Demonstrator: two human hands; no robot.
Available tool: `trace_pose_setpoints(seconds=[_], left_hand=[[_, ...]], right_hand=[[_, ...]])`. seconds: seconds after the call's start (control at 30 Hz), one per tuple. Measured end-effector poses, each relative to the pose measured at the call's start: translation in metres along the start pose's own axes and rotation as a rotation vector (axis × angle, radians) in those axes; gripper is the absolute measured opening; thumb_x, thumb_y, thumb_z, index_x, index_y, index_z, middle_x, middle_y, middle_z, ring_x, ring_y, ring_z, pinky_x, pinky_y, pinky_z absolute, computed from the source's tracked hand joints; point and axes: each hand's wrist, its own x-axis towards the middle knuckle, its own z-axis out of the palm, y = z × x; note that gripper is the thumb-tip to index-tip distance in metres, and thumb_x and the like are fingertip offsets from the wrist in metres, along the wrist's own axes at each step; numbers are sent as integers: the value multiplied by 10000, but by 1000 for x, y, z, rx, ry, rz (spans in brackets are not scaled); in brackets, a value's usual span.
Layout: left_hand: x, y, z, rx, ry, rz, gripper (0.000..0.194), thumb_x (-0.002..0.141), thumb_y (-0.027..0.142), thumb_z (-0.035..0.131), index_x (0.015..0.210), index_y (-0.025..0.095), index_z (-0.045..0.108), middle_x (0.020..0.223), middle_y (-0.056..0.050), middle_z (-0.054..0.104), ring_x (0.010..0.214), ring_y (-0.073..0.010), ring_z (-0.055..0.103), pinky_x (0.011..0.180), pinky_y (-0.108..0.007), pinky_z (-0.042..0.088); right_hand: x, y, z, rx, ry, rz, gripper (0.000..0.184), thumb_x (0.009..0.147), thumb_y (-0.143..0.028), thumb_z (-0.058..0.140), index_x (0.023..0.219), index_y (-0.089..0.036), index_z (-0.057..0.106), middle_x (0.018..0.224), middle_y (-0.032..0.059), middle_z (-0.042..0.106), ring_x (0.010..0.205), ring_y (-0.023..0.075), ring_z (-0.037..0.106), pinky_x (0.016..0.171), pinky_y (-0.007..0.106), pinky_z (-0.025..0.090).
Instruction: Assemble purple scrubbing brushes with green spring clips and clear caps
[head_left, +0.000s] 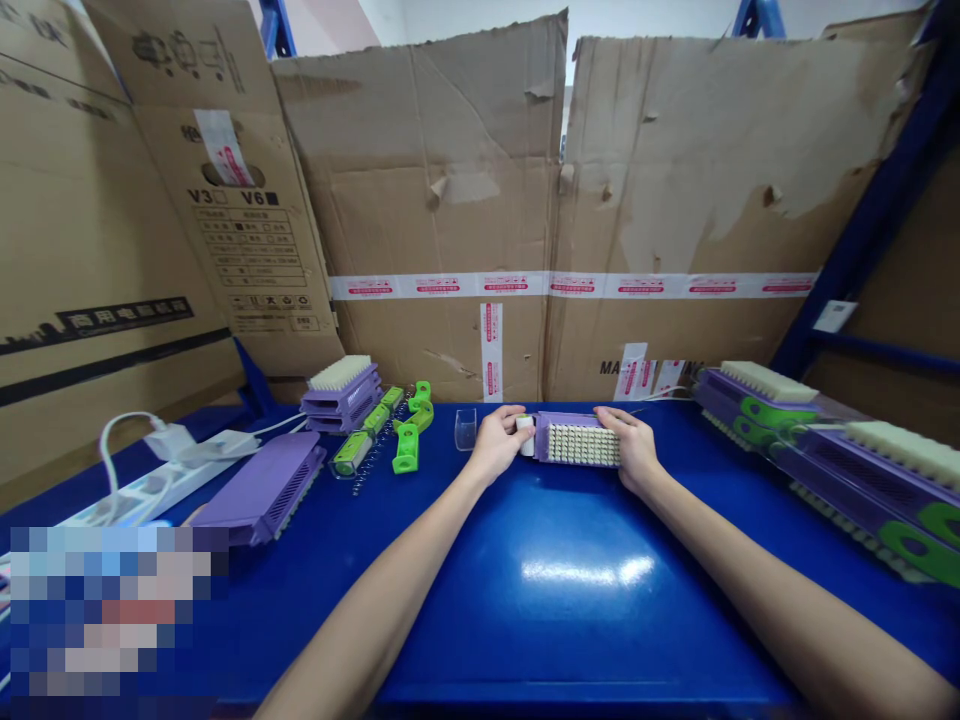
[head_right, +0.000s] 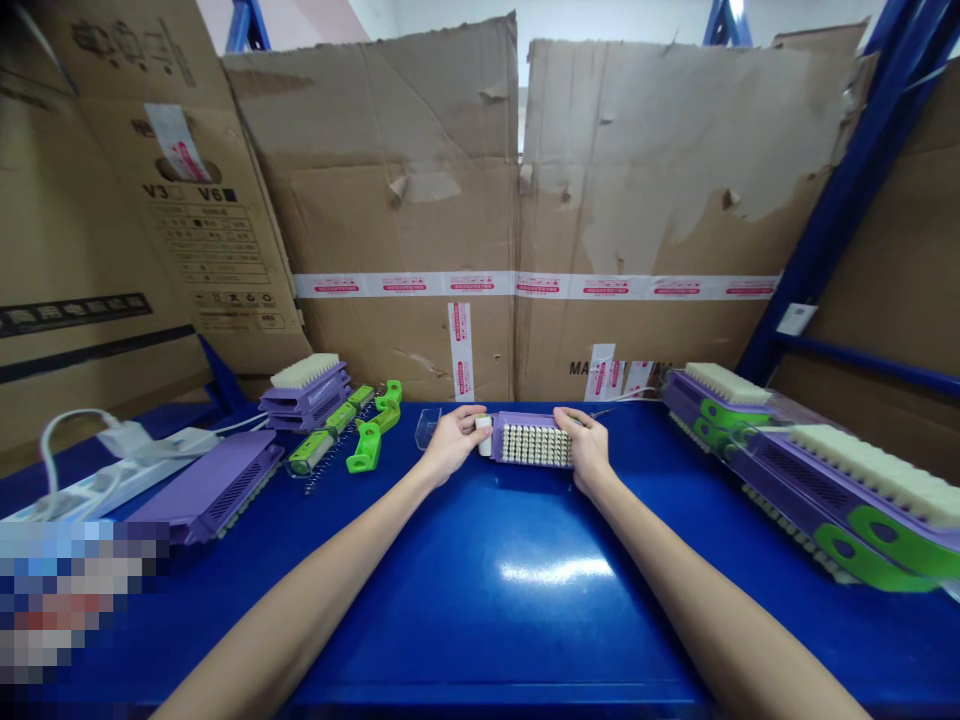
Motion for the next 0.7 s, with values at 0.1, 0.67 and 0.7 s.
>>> trace_pose_setpoints(seconds=[0.1, 0.67, 0.7], left_hand=[[0, 6, -1, 44, -69, 41, 394, 639, 109, 716, 1015, 112, 598, 944, -124, 699, 943, -231, 637, 896, -376, 458], [-10, 34, 11, -376, -149, -469, 585, 815, 617, 365, 1196, 196, 509, 1143, -144, 607, 926, -265, 626, 822, -478, 483], [-11, 36, 12, -378, -148, -461, 585, 813, 616, 369, 1185, 188, 516, 1138, -146, 607, 917, -262, 627, 825, -474, 483]], right_hand=[[-1, -1, 0, 27, 3, 12, 342, 476, -365, 774, 725, -154, 674, 588, 22, 635, 517, 170, 566, 469, 284, 419], [-10, -3, 10, -95, 55, -436, 285, 636, -416, 698, 765, -165, 660, 742, 25, 615, 677, 154, 537, 601, 271, 416], [-10, -4, 11, -81, 56, -433, 275, 639, -408, 700, 764, -166, 662, 736, 21, 612, 669, 149, 531, 599, 269, 411]])
